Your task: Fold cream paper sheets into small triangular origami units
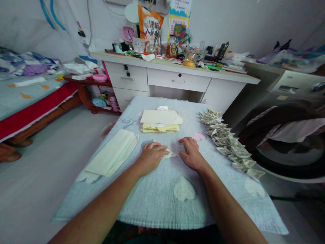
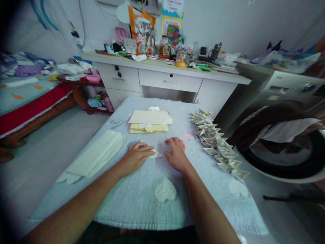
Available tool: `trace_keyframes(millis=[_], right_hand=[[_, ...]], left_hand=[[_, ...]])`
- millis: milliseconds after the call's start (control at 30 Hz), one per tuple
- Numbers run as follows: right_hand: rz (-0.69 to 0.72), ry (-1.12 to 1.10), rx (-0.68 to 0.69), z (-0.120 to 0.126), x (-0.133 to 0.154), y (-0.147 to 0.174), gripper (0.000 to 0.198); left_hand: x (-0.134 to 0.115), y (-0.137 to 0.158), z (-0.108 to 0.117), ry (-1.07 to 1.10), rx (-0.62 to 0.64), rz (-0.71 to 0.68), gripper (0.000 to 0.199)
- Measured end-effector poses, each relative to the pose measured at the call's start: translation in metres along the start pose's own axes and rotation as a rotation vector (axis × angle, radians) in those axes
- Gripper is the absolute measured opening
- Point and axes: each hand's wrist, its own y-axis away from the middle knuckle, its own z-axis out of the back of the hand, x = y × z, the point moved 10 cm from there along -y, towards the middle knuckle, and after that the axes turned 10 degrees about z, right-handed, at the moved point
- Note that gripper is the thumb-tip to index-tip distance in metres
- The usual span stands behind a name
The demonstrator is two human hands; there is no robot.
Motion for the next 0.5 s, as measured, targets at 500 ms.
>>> trace_keyframes(millis=[500], right_hand=[[0.197,-0.158,0.024,-0.015,0.037,-0.004,0.026]], left_hand=[[0.008,-0.001,0.011,0.248,-0.115,0.065,0.069]])
